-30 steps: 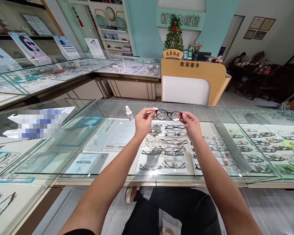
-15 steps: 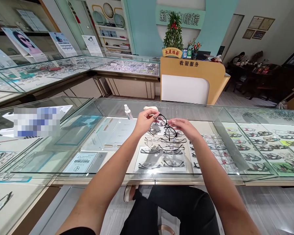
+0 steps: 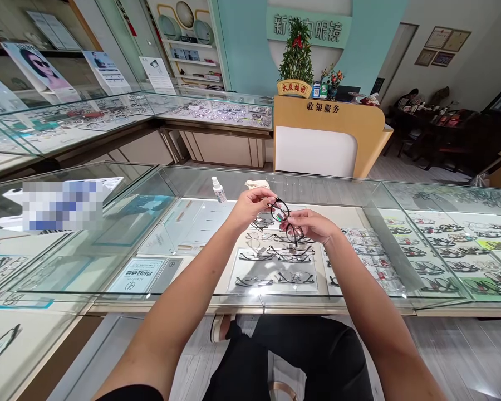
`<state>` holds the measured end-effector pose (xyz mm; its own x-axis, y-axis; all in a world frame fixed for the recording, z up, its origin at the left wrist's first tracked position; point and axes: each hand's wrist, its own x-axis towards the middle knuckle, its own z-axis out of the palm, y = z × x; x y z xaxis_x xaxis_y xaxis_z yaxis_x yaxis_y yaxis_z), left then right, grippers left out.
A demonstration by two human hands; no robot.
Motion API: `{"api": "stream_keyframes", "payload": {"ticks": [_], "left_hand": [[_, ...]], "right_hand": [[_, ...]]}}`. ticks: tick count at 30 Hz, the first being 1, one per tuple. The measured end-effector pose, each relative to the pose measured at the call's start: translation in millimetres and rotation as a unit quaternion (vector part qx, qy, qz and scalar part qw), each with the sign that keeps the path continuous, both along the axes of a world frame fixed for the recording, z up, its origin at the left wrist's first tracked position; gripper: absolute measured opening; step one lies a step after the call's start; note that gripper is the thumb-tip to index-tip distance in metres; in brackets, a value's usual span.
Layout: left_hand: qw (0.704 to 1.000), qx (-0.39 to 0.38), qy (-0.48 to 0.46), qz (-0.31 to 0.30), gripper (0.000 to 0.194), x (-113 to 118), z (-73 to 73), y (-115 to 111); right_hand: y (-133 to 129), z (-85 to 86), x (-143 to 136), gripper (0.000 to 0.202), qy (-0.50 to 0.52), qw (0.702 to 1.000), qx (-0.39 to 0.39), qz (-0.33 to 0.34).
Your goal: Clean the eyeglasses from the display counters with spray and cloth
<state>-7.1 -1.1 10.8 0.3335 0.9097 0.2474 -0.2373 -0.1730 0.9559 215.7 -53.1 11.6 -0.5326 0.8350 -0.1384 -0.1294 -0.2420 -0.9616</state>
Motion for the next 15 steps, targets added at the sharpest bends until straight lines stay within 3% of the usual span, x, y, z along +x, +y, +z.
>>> {"api": "stream_keyframes", "payload": {"ticks": [4,7,10,12,15], "left_hand": [[0.999,-0.044,-0.01,0.01,0.041,-0.7,-1.2,1.4],[0.992,-0.058,0.002,0.109,0.041,-1.1,-0.5,2.6],[0.977,0.009,0.047,0.208,0.035,2.6,1.2,-1.6],[0.977,0.062,0.089,0.183,0.033,8.6,2.3,-8.8],[0.988,0.059,0.13,0.066,0.031,20.0,2.3,-22.6]], "right_hand": [[2.1,-2.2,0.4,0.042,-0.013,1.0,-0.01,-0.008],[3.7,-1.2,2.4,0.043,-0.028,0.997,0.008,-0.072],[4.0,0.8,3.8,0.04,-0.025,0.986,0.047,-0.16],[3.8,1.1,2.7,0.039,-0.026,0.972,0.082,-0.221],[3.1,-1.9,-3.2,0.039,-0.043,0.953,0.143,-0.265]]}}
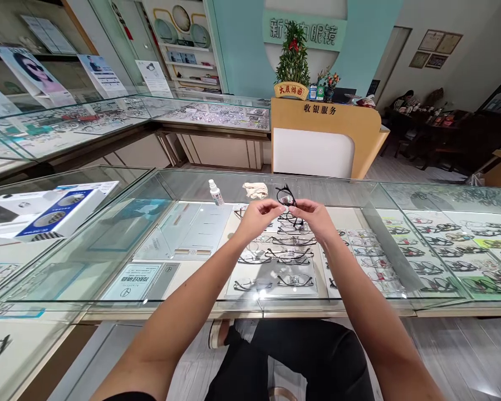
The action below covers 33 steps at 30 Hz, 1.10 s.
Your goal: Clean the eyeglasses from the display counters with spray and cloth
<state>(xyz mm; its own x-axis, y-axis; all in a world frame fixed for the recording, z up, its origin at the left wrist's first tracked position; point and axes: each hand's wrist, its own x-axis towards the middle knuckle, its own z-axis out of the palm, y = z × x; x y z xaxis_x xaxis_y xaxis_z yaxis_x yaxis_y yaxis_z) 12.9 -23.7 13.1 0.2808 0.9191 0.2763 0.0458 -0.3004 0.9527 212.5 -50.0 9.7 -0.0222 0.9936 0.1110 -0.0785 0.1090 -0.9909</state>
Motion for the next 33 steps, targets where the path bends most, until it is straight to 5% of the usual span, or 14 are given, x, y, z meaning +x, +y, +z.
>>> {"api": "stream_keyframes", "payload": {"ticks": [3,7,12,16,19,24,29,33], "left_hand": [[0.997,-0.072,-0.013,-0.02,0.035,8.7,-3.6,-8.9],[0.987,-0.151,-0.057,0.011,0.042,14.2,-12.7,-8.3],[0.982,-0.163,-0.086,0.038,0.047,16.2,-20.3,-2.7],[0.986,-0.131,-0.082,0.064,0.046,13.0,-20.0,1.2],[0.991,-0.085,-0.051,0.087,0.043,8.0,-18.1,5.9],[0.994,0.009,0.012,0.112,0.035,-2.9,-19.8,16.7],[0.98,0.09,0.099,0.149,0.029,-10.6,-14.3,26.3],[0.946,0.154,0.242,0.153,0.025,-0.8,16.5,37.2]], "right_hand": [[-1.2,-6.5,-9.0,0.033,-0.101,0.988,0.093,-0.065],[-3.9,-15.1,-20.4,0.02,-0.276,0.917,0.226,-0.176],[-7.7,-17.1,-27.9,0.027,-0.343,0.891,0.246,-0.167],[-4.7,-11.6,-18.1,0.03,-0.279,0.919,0.236,-0.151],[4.5,-9.4,-0.8,0.025,-0.165,0.952,0.166,-0.2],[21.7,-14.7,22.1,0.025,-0.08,0.963,0.103,-0.237],[29.3,-18.9,40.9,0.02,-0.172,0.903,0.152,-0.363],[33.6,-20.5,56.1,0.018,-0.225,0.863,0.143,-0.428]]}}
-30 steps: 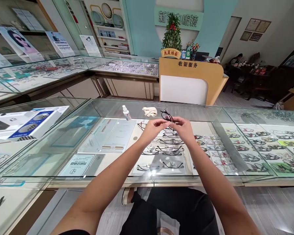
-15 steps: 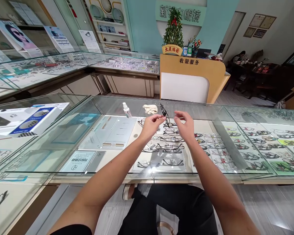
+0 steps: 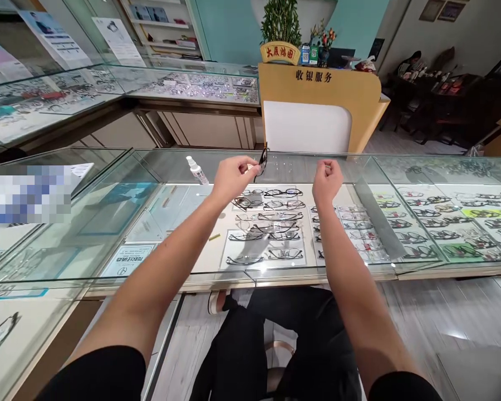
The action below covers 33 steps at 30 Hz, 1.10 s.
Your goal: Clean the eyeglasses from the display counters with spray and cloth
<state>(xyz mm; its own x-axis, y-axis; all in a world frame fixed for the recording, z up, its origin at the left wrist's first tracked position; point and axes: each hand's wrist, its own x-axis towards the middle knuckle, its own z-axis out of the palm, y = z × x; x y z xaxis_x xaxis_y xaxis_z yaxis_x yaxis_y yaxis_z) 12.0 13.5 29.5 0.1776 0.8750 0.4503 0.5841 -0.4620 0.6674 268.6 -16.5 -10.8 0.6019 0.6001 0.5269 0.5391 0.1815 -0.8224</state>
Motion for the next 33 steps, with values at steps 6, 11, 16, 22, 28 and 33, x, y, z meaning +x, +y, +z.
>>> {"api": "stream_keyframes", "payload": {"ticks": [6,11,16,22,28,33], "left_hand": [[0.945,-0.001,0.325,-0.033,0.018,46.2,32.9,25.4],[0.882,-0.048,0.463,-0.081,0.022,78.9,20.8,43.4],[0.845,-0.034,0.525,-0.097,0.024,95.2,8.5,51.0],[0.842,-0.035,0.527,-0.112,0.024,102.4,-4.9,60.6],[0.848,-0.034,0.518,-0.107,0.026,105.0,-6.2,52.8],[0.865,-0.006,0.49,-0.107,0.028,64.6,17.2,39.1]], "right_hand": [[4.0,-6.0,5.8,0.023,-0.078,0.997,-0.029,0.005],[6.4,-7.6,7.4,0.034,-0.089,0.994,-0.056,0.003],[6.4,-6.2,5.6,0.044,-0.079,0.994,-0.072,0.026],[5.5,-8.9,2.9,0.048,-0.128,0.988,-0.065,0.048],[6.7,-12.4,3.2,0.055,-0.142,0.986,-0.063,0.066],[9.0,-14.9,6.7,0.071,-0.112,0.99,-0.066,0.058]]}}
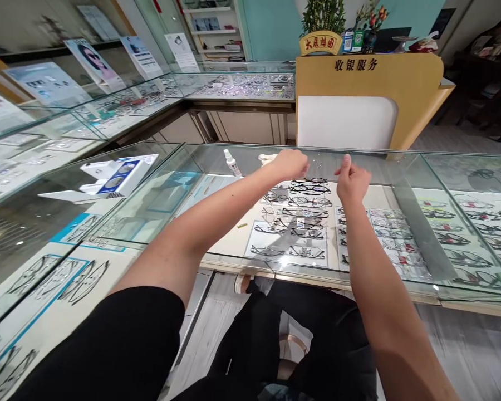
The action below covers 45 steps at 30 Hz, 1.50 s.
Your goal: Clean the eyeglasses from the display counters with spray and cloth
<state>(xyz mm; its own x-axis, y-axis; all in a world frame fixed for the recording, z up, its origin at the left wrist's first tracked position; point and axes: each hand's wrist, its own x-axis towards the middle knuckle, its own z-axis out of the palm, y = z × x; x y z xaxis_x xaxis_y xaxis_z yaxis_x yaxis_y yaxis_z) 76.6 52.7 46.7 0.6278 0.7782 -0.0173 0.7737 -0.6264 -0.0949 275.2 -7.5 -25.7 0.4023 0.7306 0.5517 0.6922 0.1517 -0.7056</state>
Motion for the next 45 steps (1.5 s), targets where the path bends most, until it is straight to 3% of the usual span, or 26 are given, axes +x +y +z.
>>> {"api": "stream_keyframes", "payload": {"ticks": [4,8,11,16,18,20,23,26,29,33,36,40,45], "left_hand": [[0.997,0.004,0.063,0.047,0.029,-64.6,12.1,-15.4],[0.989,-0.043,0.127,0.062,0.037,-112.2,5.8,-29.6],[0.99,-0.057,0.125,0.042,0.036,-125.9,-4.0,-31.3],[0.996,-0.054,0.073,0.007,0.03,-128.6,-17.2,-23.7],[0.997,-0.054,0.064,0.003,0.026,-128.9,-19.6,-23.0],[0.997,-0.053,0.06,0.0,0.024,-131.6,-19.5,-23.8],[0.999,-0.052,0.015,-0.002,0.023,-140.9,-13.9,-25.0],[0.99,-0.072,-0.121,0.015,0.019,-147.6,-4.6,-26.9],[0.933,-0.126,-0.333,0.047,0.02,-135.5,-0.2,-34.1],[0.772,-0.162,-0.611,0.068,0.025,-88.8,-14.7,-47.8],[0.694,-0.179,-0.694,0.062,0.027,-57.6,-35.5,-54.7],[0.678,-0.175,-0.711,0.066,0.032,-48.3,-57.6,-62.2],[0.686,-0.195,-0.698,0.065,0.036,-54.0,-67.7,-69.6]], "right_hand": [[0.8,-0.1,0.8,0.076,0.011,1.0,-0.003,0.01],[-1.2,0.9,-0.2,0.077,0.022,1.0,-0.004,0.017],[-3.4,1.0,-0.3,0.076,0.028,0.999,-0.007,0.017],[-1.0,-2.2,1.8,0.068,0.03,0.999,0.008,0.021],[2.7,-3.9,3.2,0.064,0.082,0.996,0.011,0.043],[6.7,-4.6,4.3,0.06,0.197,0.975,0.0,0.103],[10.6,-2.1,3.8,0.052,0.372,0.9,-0.023,0.227],[9.6,3.2,-1.8,0.041,0.443,0.836,-0.056,0.318],[3.8,9.1,-12.2,0.036,0.457,0.807,-0.081,0.365],[-8.0,17.1,-26.3,0.036,0.438,0.797,-0.084,0.407],[-15.1,21.8,-33.9,0.037,0.413,0.8,-0.099,0.423],[-17.5,20.9,-40.8,0.036,0.401,0.801,-0.108,0.432],[-17.3,13.5,-48.1,0.031,0.371,0.808,-0.119,0.443]]}}
